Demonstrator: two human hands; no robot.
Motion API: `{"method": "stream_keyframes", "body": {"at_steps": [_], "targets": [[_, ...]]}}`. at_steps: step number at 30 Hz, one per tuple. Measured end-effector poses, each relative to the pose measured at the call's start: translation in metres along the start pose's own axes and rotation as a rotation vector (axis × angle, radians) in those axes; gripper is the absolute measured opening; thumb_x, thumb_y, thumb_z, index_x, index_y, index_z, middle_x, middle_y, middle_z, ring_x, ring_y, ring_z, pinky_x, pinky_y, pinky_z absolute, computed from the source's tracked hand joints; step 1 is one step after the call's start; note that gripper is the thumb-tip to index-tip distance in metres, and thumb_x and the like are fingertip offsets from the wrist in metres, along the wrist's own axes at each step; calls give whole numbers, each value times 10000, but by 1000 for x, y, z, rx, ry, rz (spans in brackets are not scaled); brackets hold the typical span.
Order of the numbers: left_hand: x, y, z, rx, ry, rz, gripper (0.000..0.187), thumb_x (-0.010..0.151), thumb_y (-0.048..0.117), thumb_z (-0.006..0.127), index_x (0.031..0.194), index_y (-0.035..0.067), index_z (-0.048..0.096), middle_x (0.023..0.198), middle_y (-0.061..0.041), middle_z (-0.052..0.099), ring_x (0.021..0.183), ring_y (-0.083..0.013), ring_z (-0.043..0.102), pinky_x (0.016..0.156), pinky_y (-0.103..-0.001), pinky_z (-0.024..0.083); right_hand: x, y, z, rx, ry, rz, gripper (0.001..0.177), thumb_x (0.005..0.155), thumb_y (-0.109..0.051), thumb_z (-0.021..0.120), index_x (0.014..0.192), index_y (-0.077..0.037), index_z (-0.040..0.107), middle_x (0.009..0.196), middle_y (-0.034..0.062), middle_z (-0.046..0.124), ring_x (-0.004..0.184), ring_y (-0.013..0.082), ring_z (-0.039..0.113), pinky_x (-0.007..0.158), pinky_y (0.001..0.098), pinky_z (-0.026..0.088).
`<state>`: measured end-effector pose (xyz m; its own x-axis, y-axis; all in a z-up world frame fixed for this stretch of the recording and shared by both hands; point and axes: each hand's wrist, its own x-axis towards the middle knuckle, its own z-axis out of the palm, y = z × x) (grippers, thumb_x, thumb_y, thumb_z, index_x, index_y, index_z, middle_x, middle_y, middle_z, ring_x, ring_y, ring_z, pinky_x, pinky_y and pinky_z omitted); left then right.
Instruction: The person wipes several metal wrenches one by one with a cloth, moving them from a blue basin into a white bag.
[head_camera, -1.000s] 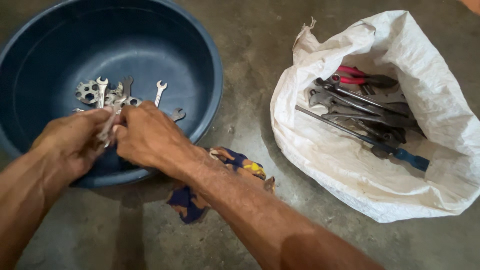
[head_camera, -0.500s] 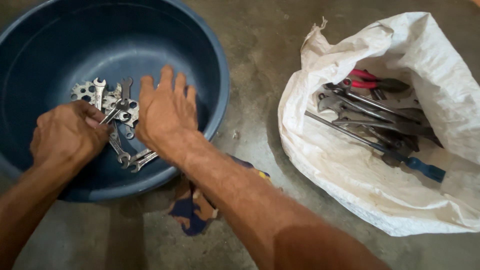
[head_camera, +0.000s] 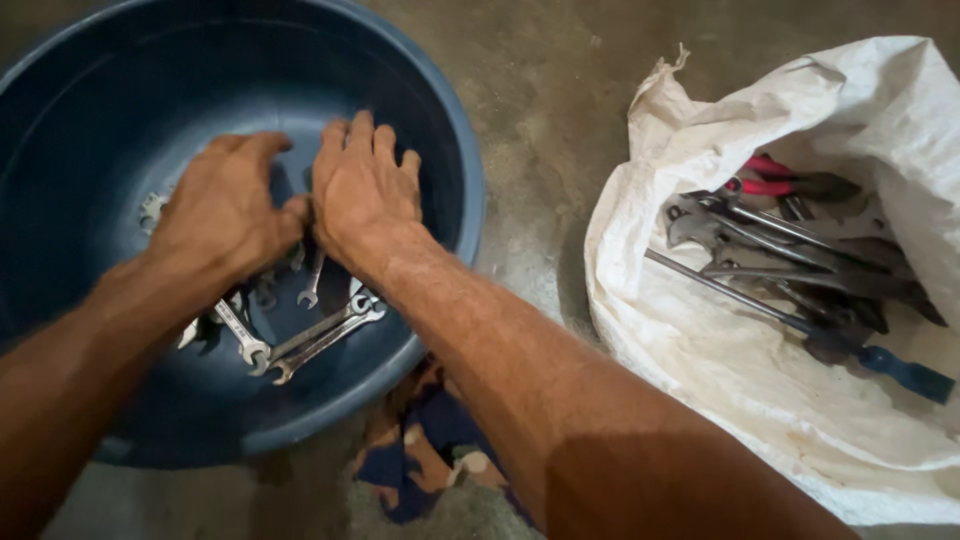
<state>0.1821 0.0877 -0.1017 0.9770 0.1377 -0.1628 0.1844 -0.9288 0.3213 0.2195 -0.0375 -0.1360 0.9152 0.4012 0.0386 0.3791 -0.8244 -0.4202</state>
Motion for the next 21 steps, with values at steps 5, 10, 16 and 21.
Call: {"method": "stream_keyframes", "body": {"at_steps": [5,10,16,21], "targets": [[22,1,18,-48,-39,74,661,842,116,721,1463,38,511,1449,-279,492,1303,-453,521,1119,-513,443,4,6,4,27,-56,9,598,854,-236,727,1341,29,503,1441,232,438,1317,434,435,1025,587,441],[19,3,18,25,-76,88,504,859,91,724,1354,65,633,1424,-251,519,1300,-443,525,1087,-522,455,8,8,1,227,-150,197,690,764,-212,810,1342,9,505,1439,255,404,1327,455,424,1020,523,481],[2,13,13,-2,-113,-28,485,880,69,705,1358,66,622,1251,-233,583,1160,-426,616,981,-498,567,0,-1,-4,252,-280,212,712,792,-284,822,1357,11,505,1376,247,515,1300,435,511,1031,498,502],[-3,9,13,42,-153,-40,487,811,88,782,1281,64,658,1223,-198,642,1175,-365,626,1041,-480,532,-5,-3,-10,264,-301,238,701,776,-339,867,1316,-6,570,1398,278,494,1293,451,526,1046,474,509]]}}
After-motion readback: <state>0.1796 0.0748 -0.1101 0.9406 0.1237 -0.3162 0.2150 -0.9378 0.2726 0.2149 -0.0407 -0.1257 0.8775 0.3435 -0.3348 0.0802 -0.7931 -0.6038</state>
